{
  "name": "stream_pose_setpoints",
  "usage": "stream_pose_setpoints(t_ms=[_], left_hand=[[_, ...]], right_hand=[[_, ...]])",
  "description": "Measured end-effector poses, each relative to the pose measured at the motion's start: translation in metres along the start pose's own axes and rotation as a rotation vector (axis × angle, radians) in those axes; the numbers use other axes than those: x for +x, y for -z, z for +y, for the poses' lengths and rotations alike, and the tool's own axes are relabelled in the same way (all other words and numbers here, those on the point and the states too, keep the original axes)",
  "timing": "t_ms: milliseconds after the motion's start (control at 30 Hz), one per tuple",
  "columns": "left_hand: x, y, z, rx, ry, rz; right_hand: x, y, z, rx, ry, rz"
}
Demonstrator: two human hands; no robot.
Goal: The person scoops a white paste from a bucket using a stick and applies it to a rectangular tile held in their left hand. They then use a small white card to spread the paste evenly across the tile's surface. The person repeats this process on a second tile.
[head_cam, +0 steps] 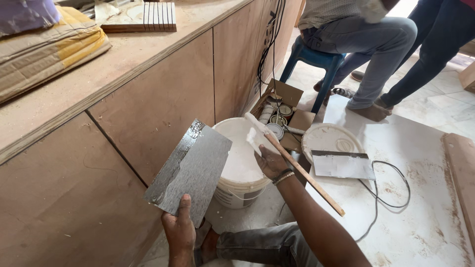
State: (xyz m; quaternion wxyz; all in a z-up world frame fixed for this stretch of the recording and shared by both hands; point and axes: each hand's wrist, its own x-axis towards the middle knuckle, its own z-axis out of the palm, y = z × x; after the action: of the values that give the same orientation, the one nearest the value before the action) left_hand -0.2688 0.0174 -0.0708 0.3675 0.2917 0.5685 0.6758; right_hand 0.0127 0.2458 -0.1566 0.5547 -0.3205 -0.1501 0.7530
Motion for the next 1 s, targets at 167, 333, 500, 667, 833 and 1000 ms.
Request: stream_pose_setpoints(t_ms=[167, 333, 500, 667, 833, 1000], left_hand=[[0.001, -0.002, 0.001, -0.021, -0.052, -0.029], [0.004, 0.000, -0.008, -0.100, -0.010, -0.028], [0.002, -0.006, -0.018, -0.137, 0.082, -0.048], [-0.014, -0.019, -0.023, -0.192, 0.112, -0.204], [-0.033, -0.034, -0.011, -0.273, 0.209, -0.220], [-0.053, -0.032, 0.007, -0.291, 0.053, -0.249]], right_hand=[[0.038, 0.053, 0.010, 0.186, -0.126, -0.060], [0.011, 0.029, -0.014, -0.044, -0.022, -0.030], [-0.063, -0.051, -0.058, -0.432, 0.305, -0.021], [-0.147, -0.101, -0.062, -1.056, 0.902, -0.049], [-0.201, -0.118, -0.042, -1.411, 1.472, -0.230], [-0.217, -0.102, -0.015, -1.541, 1.617, -0.288]])
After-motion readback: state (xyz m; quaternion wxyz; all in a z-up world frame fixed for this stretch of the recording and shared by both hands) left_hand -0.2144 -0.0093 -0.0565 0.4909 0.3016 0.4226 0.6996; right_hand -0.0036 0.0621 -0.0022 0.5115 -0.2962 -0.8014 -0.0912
